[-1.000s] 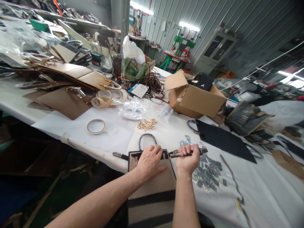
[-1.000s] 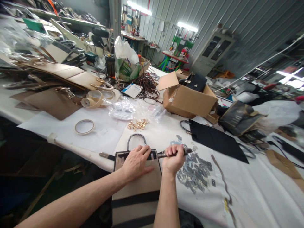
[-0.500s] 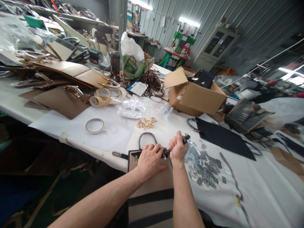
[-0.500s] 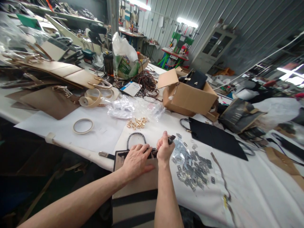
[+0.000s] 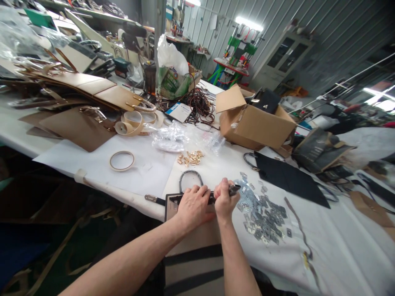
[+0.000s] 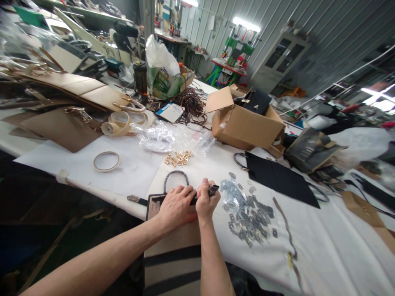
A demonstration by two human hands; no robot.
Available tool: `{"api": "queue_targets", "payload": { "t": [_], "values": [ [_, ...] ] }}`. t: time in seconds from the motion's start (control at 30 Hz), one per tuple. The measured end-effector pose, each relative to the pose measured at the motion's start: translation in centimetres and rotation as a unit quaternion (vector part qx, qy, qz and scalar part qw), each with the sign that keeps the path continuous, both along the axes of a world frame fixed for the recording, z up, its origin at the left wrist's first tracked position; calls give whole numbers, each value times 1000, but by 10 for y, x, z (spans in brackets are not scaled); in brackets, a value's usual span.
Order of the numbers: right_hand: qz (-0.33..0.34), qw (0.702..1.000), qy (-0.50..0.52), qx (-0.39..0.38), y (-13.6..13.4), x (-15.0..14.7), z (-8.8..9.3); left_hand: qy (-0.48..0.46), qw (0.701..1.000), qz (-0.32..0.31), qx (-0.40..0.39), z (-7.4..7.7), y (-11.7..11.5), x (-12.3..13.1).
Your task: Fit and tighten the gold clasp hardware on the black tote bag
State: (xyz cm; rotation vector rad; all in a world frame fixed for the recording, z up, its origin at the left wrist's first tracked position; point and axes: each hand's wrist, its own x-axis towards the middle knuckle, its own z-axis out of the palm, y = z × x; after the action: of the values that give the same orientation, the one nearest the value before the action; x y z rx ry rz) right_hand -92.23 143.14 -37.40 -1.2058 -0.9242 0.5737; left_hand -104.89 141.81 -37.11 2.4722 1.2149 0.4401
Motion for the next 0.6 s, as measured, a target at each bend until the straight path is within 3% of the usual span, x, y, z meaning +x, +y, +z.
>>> {"api": "queue_targets", "payload": {
  "t": [0.23,0.43,0.6],
  "values": [
    [-7,990,85,109,-6,4,29,-18,1000,7,22,-5,-1,1],
    [-12,997,68,47,-7,-5,9,-19,1000,4,16,-5,-1,0],
    [-27,994,60,83,-8,-2,15,-22,999,8,21,-3,-2,-2]
  ]
}}
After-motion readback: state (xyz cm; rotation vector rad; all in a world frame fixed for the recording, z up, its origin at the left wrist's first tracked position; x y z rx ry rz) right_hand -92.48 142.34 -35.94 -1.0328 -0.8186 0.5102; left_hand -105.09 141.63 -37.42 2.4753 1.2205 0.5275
